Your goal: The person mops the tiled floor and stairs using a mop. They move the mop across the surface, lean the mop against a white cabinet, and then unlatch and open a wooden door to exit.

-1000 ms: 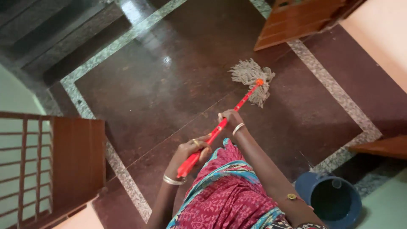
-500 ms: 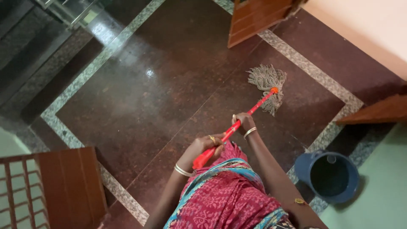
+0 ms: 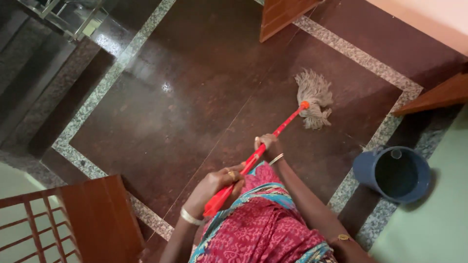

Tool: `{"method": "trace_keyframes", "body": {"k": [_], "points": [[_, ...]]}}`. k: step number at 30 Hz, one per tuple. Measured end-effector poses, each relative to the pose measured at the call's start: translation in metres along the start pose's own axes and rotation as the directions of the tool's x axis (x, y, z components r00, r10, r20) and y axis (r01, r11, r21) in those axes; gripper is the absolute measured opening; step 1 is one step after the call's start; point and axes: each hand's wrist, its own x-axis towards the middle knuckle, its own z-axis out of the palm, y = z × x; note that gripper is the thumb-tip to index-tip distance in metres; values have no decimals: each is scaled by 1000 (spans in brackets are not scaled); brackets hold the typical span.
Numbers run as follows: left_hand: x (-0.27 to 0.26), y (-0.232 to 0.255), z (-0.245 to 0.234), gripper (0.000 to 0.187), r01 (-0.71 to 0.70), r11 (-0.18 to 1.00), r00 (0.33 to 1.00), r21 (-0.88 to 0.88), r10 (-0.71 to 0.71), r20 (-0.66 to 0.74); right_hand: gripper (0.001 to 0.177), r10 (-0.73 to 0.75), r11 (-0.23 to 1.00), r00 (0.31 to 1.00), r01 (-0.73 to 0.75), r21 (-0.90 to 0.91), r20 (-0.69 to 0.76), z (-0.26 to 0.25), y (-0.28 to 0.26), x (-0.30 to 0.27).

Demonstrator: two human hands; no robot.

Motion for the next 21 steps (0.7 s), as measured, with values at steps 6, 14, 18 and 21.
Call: {"method": "trace_keyframes", "body": {"k": [6, 14, 18, 21], "points": [[-49, 1, -35, 5, -47, 998, 990, 30, 50, -133, 37, -125, 987, 992, 124, 103, 3, 17, -77, 11], [-76, 12, -41, 2, 14, 1000, 989, -10, -15, -145, 33, -122, 974, 991, 129, 188, -45, 36, -107, 16], [-79, 8, -33, 4, 47, 999, 989, 16, -44, -138, 33, -177, 964, 984, 177, 197, -16, 36, -95, 18], [-77, 3, -30, 13, 205, 913, 978, -353, -203, 43, 34, -198, 955, 980, 188, 230, 22, 32, -84, 20]]}}
